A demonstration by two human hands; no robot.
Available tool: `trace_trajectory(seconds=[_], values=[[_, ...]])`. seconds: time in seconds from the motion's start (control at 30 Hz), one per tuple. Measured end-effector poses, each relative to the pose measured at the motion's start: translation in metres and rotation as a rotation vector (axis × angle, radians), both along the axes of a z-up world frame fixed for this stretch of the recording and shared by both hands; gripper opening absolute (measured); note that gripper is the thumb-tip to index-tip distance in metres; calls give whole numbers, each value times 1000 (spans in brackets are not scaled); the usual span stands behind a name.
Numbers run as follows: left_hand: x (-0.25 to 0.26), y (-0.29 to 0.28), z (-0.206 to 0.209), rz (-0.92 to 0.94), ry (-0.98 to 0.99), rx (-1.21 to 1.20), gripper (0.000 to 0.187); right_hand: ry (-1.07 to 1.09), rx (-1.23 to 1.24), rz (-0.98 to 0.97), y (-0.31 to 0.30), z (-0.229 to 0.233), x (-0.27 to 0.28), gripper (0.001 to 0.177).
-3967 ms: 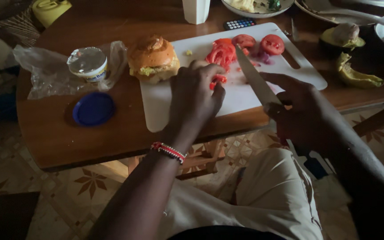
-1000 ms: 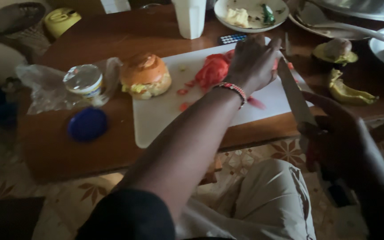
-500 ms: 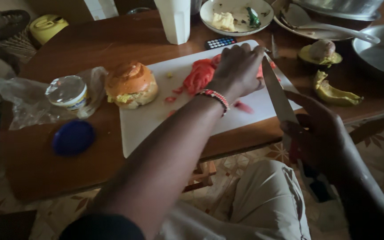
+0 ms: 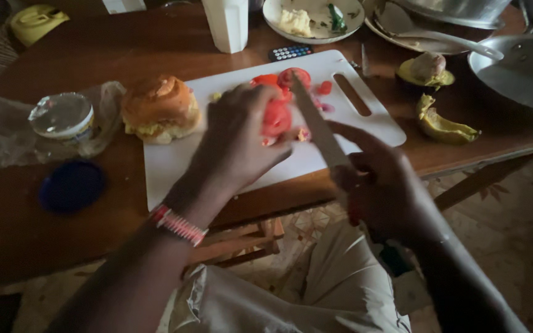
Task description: The person slices tomatoes on a cutting board using a knife and puts the slices into a burger.
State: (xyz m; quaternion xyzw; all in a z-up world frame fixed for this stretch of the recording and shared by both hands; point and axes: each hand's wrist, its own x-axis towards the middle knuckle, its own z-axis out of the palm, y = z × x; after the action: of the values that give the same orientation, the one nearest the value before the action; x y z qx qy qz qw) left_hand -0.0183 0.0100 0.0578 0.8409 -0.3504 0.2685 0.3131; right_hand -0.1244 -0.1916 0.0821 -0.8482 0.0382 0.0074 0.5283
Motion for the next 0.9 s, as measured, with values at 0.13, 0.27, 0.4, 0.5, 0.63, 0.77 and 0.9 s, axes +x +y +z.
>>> trace_trajectory(seconds=[0.13,0.27,0.4,0.5,0.63,0.77,0.9], values=[[-36,28,-7,90,55,-30,49,26,9,88,17,-1,-2,71],[-49,36,-19,180,118,-14,55,60,-44,150,32,4,-5,72],[-50,36,-29,95,53,-102,53,116,-232,130,42,10,-7,67],[-49,34,-35,55,-11,-120,52,-31,-311,160,43,8,-5,67],[-44,31,-33,8,-21,-87,53,-7,-312,102,44,2,-5,64],[-44,30,-29,-5,60,-116,48,-122,-415,109,40,0,-6,65],[-47,31,-28,-10,60,-162,43,-290,-406,170,41,-7,-9,54]])
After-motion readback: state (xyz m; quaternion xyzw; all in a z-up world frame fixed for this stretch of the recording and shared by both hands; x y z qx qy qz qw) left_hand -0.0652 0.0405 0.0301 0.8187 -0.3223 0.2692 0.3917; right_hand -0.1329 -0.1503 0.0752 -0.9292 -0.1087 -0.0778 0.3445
